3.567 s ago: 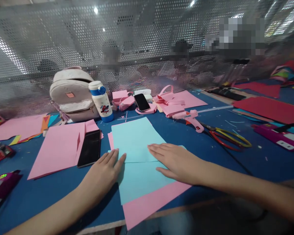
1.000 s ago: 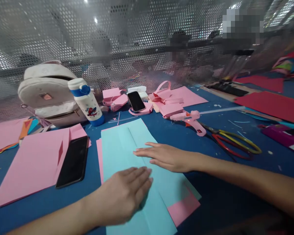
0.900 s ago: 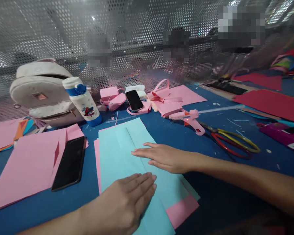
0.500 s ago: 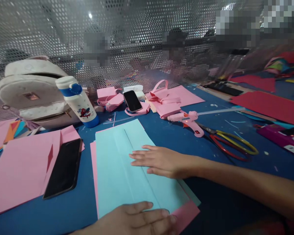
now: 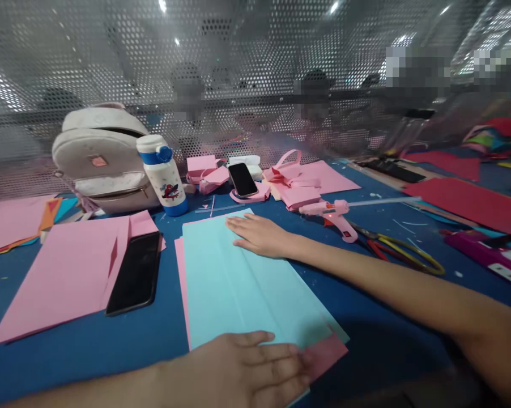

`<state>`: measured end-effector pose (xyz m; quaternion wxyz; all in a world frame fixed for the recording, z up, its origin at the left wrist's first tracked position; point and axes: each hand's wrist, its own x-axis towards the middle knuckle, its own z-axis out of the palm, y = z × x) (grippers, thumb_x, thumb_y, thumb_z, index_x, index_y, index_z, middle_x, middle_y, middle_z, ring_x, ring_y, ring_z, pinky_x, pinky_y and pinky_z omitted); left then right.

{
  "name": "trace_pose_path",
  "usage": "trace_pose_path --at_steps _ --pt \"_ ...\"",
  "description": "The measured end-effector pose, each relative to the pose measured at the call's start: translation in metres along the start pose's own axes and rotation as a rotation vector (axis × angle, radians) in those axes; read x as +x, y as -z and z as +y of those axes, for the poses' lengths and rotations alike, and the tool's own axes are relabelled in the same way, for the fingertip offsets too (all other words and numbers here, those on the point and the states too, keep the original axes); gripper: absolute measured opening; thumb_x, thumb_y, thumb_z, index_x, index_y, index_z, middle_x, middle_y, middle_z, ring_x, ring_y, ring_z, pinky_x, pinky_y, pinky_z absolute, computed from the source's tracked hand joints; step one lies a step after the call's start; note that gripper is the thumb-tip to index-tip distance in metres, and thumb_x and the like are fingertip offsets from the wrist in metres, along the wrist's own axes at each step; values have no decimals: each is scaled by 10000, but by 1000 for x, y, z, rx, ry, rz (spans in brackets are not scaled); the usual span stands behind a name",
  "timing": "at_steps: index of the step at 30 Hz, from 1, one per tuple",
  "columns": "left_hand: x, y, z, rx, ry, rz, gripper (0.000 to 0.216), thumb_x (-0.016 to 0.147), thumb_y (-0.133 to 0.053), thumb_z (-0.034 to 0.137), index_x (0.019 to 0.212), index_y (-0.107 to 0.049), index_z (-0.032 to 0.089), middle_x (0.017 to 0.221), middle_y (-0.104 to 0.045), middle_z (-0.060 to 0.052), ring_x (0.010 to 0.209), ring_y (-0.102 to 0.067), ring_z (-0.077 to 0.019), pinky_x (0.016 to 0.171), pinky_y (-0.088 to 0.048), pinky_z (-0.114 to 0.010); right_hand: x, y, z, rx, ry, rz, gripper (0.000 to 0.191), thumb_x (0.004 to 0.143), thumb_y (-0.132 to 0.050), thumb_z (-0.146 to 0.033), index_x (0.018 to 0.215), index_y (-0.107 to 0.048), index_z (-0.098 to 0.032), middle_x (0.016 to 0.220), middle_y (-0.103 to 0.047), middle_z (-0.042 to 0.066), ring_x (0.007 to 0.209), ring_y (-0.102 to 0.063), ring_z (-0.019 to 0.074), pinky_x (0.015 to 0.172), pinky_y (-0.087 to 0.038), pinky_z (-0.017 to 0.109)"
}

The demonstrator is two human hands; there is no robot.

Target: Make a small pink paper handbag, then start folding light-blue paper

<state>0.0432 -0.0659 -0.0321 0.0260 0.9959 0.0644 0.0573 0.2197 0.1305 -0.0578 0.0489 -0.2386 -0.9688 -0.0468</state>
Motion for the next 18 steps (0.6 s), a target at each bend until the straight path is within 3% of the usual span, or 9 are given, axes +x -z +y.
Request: trace_pose_path --at_steps 5,8,11,15,18 --pt "-3 11 -2 -333 46 -16 525 1073 -313 322 1530 -312 64 1590 -347 -107 1487 -305 -196 1247 -238 -340 27 15 4 -122 86 31 420 1015 -460 -245 1396 -513 -75 1436 -548 224 1327 -528 308 1069 -411 488" --pt "-5 8 -3 -390 41 51 497 1055 -307 254 1515 -328 69 1599 -339 -112 1495 -287 -192 1245 -236 -318 35 35 -16 -183 320 20 369 1005 -430 -109 1359 -527 -145 1436 -561 142 1312 -525 229 1037 -414 392" --pt "-7 4 -3 -371 20 124 459 1036 -309 209 1466 -393 72 1580 -381 -115 1489 -304 -190 1245 -237 -324 39 50 -41 -249 545 -29 236 1005 -481 -118 1179 -610 -212 1224 -670 67 1134 -597 197 867 -440 328" --pt "-11 11 -4 -385 43 272 408 1013 -338 183 1390 -475 106 1485 -517 -119 1423 -427 -192 1214 -306 -355 45 60 -54 -328 684 -101 164 954 -541 -75 960 -635 -210 934 -690 39 921 -597 201 717 -389 329" --pt "-18 20 -15 -485 178 431 373 1008 -323 180 1280 -577 159 1310 -666 -109 1246 -605 -191 1087 -448 -343 47 64 -50 -362 721 -166 207 902 -583 -36 825 -624 -223 750 -656 10 830 -573 200 695 -357 334"
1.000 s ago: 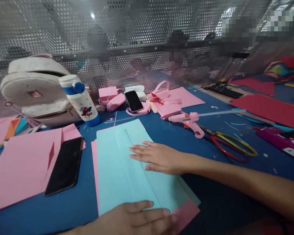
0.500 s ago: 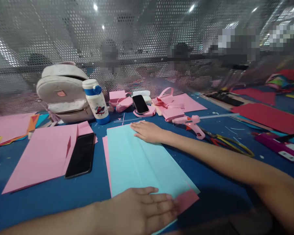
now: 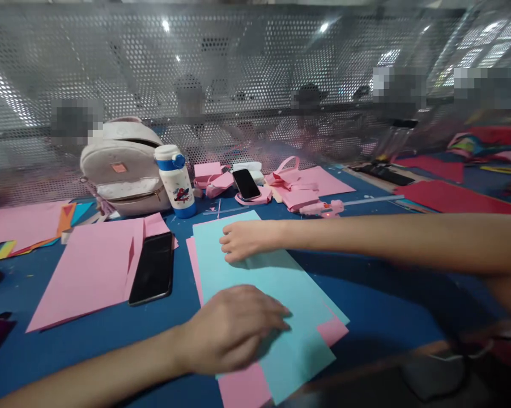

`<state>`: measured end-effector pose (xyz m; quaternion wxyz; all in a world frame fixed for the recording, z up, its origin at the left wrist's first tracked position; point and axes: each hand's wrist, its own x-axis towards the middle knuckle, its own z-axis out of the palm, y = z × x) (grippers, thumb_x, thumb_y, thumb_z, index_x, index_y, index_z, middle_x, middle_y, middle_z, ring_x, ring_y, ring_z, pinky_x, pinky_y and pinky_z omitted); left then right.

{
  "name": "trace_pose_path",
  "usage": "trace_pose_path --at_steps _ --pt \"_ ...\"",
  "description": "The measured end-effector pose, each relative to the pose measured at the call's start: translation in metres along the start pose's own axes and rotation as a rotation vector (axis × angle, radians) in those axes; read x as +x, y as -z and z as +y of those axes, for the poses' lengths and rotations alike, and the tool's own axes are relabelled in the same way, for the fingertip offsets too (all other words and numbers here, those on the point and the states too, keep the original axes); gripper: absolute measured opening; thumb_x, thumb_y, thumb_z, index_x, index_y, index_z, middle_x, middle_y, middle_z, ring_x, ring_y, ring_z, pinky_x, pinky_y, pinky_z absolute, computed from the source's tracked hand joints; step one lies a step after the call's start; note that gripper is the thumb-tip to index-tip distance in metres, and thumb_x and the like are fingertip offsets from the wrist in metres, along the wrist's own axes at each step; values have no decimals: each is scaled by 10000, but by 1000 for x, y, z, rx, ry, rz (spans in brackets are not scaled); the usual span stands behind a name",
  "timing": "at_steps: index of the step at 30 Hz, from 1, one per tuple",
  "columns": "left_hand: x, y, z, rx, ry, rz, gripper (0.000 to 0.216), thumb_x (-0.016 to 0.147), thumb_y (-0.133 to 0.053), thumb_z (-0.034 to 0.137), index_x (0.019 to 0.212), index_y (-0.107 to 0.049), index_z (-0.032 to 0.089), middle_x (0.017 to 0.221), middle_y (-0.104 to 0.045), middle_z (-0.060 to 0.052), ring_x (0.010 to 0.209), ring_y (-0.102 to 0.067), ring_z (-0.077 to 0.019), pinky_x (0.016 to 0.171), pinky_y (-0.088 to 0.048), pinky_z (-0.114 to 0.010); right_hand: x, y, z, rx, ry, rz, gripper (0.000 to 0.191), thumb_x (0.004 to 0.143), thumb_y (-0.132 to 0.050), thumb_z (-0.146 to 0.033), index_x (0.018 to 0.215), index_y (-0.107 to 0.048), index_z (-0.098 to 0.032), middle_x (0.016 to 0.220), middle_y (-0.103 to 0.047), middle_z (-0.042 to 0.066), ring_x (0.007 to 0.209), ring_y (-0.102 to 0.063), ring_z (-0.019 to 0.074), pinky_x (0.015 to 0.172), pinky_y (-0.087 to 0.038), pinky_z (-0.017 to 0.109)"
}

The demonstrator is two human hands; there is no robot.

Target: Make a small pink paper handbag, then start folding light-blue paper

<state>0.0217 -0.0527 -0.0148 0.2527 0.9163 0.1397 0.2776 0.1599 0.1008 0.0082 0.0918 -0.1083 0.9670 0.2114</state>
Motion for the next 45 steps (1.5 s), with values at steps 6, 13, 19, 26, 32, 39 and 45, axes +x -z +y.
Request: trace_pose_path --at_steps 6,13,19,26,32,39,45 --pt "-6 26 -29 -127 488 352 354 1030 -401 321 1014 -721 170 1061 -756 -69 1033 -691 -234 954 -498 -333 -16 8 -2 32 -28 -94 247 836 -628 6 696 -608 -196 712 -644 24 832 -561 203 662 -310 340" --pt "-8 25 -44 -164 542 380 376 1018 -430 384 967 -726 157 1048 -752 -81 993 -681 -231 909 -491 -323 -38 17 -5 216 -109 -196 205 820 -672 -25 718 -638 -199 772 -671 1 823 -566 192 674 -292 328" --pt "-9 22 -44 -177 540 374 362 1026 -429 384 1003 -707 155 1055 -741 -85 1026 -666 -231 928 -485 -328 -51 29 -19 462 -155 -232 390 686 -879 -180 995 -647 -231 941 -709 -46 896 -610 161 648 -315 263" --pt "-13 21 -52 -164 552 409 319 1020 -441 386 1105 -669 179 1187 -690 -95 1155 -620 -240 1030 -471 -388 -63 38 -41 554 -191 -199 167 762 -815 -118 821 -708 -232 828 -715 -36 800 -624 144 670 -338 278" --pt "-18 45 -68 -99 650 448 466 901 -609 390 1317 -477 228 1421 -499 -128 1256 -549 -265 908 -546 -384 -72 46 -31 354 -355 99 204 992 -547 -171 984 -743 -226 839 -741 21 796 -625 163 647 -360 297" --pt "-29 71 -76 178 685 292 785 765 -755 342 1446 -382 222 1365 -557 -146 1029 -630 -264 918 -506 -472 -73 41 -74 28 -304 283 283 1034 -400 -115 1176 -644 -148 916 -706 75 760 -598 183 583 -377 314" --pt "-28 60 -70 277 654 202 826 771 -787 310 1476 -363 235 1320 -594 -134 1089 -618 -297 953 -489 -491 -71 30 -113 128 -326 276 274 978 -479 -86 1202 -628 -133 825 -683 61 670 -580 176 506 -331 310"
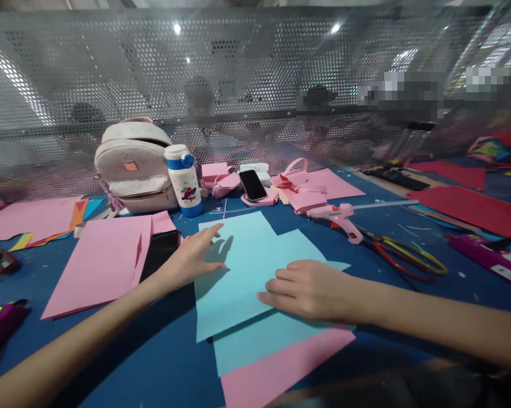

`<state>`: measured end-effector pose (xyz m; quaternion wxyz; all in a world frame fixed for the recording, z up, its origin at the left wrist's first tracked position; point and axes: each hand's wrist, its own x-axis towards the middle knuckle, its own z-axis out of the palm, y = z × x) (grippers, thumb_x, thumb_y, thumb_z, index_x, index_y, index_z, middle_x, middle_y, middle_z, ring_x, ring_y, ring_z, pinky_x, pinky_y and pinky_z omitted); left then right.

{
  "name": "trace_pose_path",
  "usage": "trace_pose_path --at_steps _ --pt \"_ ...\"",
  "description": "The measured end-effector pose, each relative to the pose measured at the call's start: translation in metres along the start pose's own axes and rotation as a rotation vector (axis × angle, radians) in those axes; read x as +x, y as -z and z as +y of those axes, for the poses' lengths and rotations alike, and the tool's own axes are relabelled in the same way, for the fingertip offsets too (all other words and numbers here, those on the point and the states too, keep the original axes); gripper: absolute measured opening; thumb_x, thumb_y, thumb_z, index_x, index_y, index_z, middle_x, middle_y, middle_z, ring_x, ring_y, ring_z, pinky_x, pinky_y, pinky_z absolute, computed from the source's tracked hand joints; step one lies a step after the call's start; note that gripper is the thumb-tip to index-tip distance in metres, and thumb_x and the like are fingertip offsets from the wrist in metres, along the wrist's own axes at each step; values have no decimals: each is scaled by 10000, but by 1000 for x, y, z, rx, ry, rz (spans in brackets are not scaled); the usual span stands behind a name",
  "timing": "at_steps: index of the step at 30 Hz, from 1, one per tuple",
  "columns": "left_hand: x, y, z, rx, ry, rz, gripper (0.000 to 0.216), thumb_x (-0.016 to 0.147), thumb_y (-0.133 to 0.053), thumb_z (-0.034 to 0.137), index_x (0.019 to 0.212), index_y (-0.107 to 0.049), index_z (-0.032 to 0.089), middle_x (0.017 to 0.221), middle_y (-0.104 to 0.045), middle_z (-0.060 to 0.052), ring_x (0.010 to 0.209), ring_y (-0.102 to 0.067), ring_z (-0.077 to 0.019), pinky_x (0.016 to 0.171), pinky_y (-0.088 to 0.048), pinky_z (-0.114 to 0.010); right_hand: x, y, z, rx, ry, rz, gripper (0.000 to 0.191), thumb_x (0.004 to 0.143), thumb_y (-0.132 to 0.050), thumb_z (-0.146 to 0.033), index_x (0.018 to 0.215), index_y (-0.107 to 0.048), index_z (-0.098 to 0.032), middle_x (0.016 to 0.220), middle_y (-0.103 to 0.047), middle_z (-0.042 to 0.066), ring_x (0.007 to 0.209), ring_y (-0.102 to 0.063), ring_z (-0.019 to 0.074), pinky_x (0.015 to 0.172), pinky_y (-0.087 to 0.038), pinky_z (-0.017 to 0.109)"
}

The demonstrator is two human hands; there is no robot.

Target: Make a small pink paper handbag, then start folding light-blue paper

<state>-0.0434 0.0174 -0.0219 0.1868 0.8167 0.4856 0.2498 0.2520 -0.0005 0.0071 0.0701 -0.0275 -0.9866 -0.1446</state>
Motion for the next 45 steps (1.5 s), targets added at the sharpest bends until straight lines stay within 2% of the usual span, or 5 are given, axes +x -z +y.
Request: trace_pose_path --at_steps 11,22,30,38,45 --pt "-24 18 79 226 -452 253 196 1019 -459 210 1179 -567 184 1145 -597 -107 1048 -575 -237 888 -441 -371 24 9 31 1173 -858 41 561 852 -558 -146 1407 -517 -208 864 -608 -16 525 -408 61 492 -340 172" --pt "-7 28 47 -452 99 17 439 1001 -429 559 1282 -504 231 1357 -561 -98 1226 -565 -274 996 -480 -413 56 24 23 1806 -962 295 549 889 -515 -118 1434 -527 -181 1400 -590 95 1201 -616 183 1037 -531 339" --pt "-10 19 44 -496 167 -244 797 848 -633 373 1546 -277 225 1585 -357 -142 1364 -461 -350 1114 -386 -508 59 35 5 1651 -814 108 845 914 -515 -141 1611 -53 -263 1683 -31 121 1433 -416 245 1118 -439 410" --pt "3 21 22 -626 107 -233 562 790 -601 247 1344 -565 162 1382 -601 -97 1290 -524 -322 1123 -375 -468 38 42 -2 540 -193 -39 613 947 -625 -286 1511 -410 -178 1642 -246 149 1514 -221 311 1198 -288 519" --pt "5 21 21 -631 100 -354 484 826 -644 343 1259 -613 132 1073 -694 -78 997 -637 -242 879 -514 -338 15 13 2 -185 103 205 210 1005 -503 -132 1020 -704 -193 1235 -714 41 1192 -610 203 1009 -480 376"
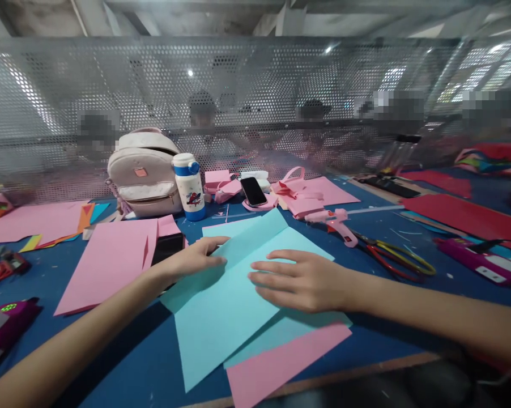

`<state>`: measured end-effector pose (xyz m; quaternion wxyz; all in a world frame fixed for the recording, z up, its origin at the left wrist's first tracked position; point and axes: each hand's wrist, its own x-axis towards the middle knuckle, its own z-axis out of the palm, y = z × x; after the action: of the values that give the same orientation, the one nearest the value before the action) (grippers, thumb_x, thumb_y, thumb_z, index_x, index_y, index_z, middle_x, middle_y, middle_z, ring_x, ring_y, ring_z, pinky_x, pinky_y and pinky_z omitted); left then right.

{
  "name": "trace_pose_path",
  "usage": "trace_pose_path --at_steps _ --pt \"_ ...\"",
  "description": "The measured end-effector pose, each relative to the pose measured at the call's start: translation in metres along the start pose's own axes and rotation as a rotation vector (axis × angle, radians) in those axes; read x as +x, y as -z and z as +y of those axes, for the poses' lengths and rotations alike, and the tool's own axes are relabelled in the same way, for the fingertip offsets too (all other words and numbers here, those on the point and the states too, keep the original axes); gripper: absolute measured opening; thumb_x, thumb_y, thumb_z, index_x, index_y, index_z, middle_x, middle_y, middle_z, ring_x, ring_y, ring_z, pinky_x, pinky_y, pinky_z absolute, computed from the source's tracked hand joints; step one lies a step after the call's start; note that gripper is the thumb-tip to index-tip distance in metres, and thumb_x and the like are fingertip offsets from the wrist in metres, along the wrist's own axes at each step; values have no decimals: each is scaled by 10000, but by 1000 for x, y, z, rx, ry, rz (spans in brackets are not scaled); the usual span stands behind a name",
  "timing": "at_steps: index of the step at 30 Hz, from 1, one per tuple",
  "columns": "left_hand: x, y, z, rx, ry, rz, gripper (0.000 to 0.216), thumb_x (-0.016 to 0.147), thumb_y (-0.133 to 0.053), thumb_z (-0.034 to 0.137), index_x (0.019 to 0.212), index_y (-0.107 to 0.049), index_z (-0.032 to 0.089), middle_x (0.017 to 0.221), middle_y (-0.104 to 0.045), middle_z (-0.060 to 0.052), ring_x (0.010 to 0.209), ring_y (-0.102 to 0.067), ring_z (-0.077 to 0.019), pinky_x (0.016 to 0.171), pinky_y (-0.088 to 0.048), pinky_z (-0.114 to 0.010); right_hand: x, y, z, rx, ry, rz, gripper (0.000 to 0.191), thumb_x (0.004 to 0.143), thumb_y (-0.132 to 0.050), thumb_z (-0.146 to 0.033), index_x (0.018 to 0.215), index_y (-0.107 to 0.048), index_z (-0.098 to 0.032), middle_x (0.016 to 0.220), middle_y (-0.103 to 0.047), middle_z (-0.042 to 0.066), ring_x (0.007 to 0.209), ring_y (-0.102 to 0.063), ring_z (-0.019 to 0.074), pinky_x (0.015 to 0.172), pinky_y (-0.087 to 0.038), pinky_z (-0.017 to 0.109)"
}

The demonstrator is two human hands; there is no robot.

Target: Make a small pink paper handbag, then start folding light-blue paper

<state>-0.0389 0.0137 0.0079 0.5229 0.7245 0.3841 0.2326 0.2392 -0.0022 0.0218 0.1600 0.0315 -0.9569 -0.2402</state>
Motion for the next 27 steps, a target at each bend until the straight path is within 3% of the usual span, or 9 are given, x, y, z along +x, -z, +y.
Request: trace_pose_path --at_steps 4,9,11,14,17,23,27 --pt "-1 -4 -6 90 44 -34 627 778 -706 295 1362 -557 126 921 -667 -46 813 -606 -188 742 -502 -285 -10 8 7 64 -59 -51 266 1009 -453 -86 961 -687 -201 902 -750 34 921 -671 163 794 -498 319" --pt "-1 -18 -13 158 22 4 767 779 -671 149 1498 -415 227 1066 -644 -56 783 -568 -136 762 -485 -268 -24 27 13 216 -182 -178 308 1020 -369 -92 1026 -665 -175 838 -716 52 822 -649 175 704 -437 322" --pt "0 -27 -12 196 -45 3 673 804 -597 77 1446 -497 252 1123 -651 -61 806 -582 -134 748 -488 -251 -31 36 16 320 -253 -248 324 1020 -352 -108 1051 -665 -182 867 -720 56 815 -650 185 698 -419 330" --pt "1 -40 -11 350 -145 -15 473 840 -531 7 1194 -717 259 1209 -639 -61 908 -620 -151 789 -491 -249 -40 50 19 521 -344 -370 281 1020 -409 -143 1098 -672 -204 944 -735 47 875 -664 192 752 -420 330" --pt "-1 -51 -12 518 -205 -32 463 850 -520 -40 1104 -759 264 1318 -584 -70 1033 -629 -185 894 -498 -295 -48 58 19 687 -409 -459 210 1010 -497 -189 1075 -692 -234 971 -739 19 913 -667 184 804 -423 318" --pt "-5 -59 -14 710 -326 -15 498 859 -565 -39 1189 -715 304 1517 -422 -72 1308 -470 -273 1051 -453 -433 -49 48 18 751 -485 -574 249 1039 -458 -257 931 -678 -219 867 -724 8 804 -667 180 715 -415 294" --pt "-6 -58 -13 730 -334 -15 489 870 -564 -24 1194 -710 311 1383 -525 -78 1192 -523 -245 989 -484 -404 -42 29 23 701 -563 -580 273 1031 -433 -226 838 -625 -207 779 -674 -1 707 -628 173 645 -389 275"
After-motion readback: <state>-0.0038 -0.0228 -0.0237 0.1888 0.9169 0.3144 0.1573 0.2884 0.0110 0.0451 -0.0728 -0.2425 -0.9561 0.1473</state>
